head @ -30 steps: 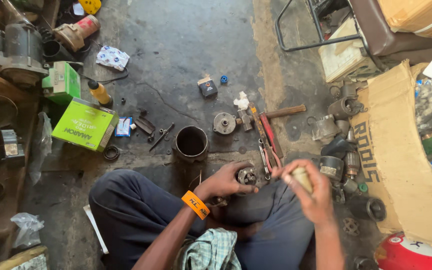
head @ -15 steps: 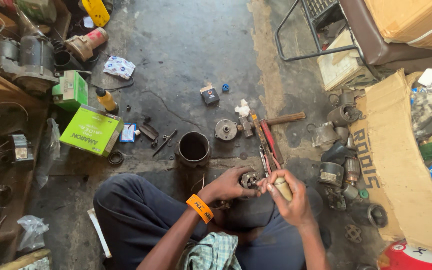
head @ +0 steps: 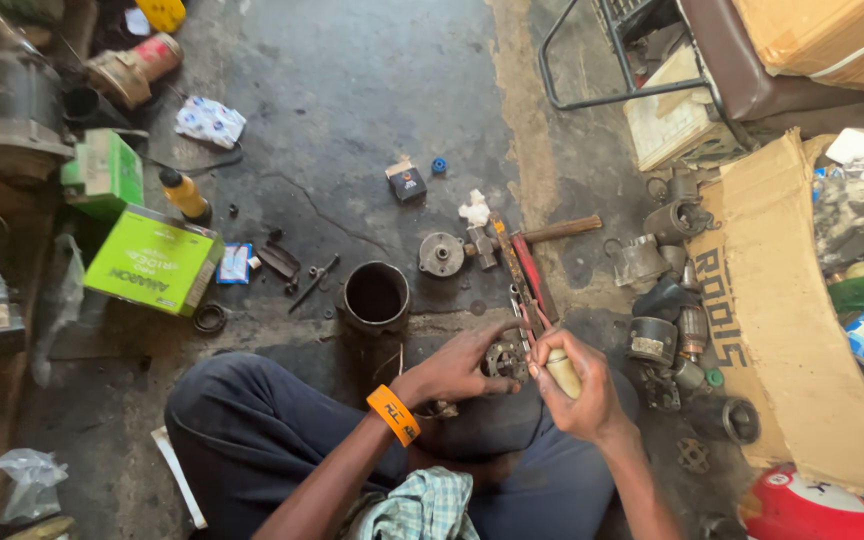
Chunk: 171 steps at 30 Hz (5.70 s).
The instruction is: The person sits on the floor and uses a screwdriver to adjust and manipulate a small mechanical component, likely a starter motor or similar device. They repeatedly probe and turn internal parts while holding the component steady.
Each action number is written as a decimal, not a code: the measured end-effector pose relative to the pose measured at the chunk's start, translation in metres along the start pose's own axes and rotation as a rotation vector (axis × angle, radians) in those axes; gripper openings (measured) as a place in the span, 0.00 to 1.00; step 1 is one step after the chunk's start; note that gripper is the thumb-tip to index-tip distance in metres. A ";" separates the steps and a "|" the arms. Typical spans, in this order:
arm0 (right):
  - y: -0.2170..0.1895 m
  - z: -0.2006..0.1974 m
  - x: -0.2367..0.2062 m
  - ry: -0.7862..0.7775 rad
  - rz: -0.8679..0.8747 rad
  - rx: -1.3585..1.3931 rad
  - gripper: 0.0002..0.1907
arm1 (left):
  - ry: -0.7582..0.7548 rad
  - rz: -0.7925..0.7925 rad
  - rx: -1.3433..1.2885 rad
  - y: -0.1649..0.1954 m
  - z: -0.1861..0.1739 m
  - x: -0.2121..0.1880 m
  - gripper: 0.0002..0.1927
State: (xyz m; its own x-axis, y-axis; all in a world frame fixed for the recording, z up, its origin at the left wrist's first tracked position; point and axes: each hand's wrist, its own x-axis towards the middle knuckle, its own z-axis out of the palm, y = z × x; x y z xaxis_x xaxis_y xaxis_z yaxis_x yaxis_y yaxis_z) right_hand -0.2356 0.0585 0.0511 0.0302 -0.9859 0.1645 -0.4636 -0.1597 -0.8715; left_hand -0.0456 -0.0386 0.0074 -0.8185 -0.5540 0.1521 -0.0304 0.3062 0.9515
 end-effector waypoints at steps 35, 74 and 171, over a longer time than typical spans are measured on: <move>-0.006 -0.013 0.020 -0.134 -0.279 -0.021 0.04 | -0.024 -0.140 -0.173 -0.025 0.005 -0.011 0.26; 0.002 0.070 -0.017 0.604 -0.182 0.450 0.06 | 0.329 -0.010 -0.029 -0.023 0.018 -0.015 0.24; 0.021 0.072 -0.064 0.436 0.563 0.154 0.08 | 0.297 -0.038 0.021 -0.030 0.014 -0.026 0.24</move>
State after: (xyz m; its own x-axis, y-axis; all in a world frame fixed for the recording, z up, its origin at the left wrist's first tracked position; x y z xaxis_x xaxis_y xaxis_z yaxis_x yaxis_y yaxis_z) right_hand -0.1835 0.1145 -0.0111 -0.5468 -0.8162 -0.1865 -0.1740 0.3287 -0.9283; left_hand -0.0316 -0.0229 -0.0286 -0.6126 -0.7669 0.1912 -0.0718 0.2949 0.9528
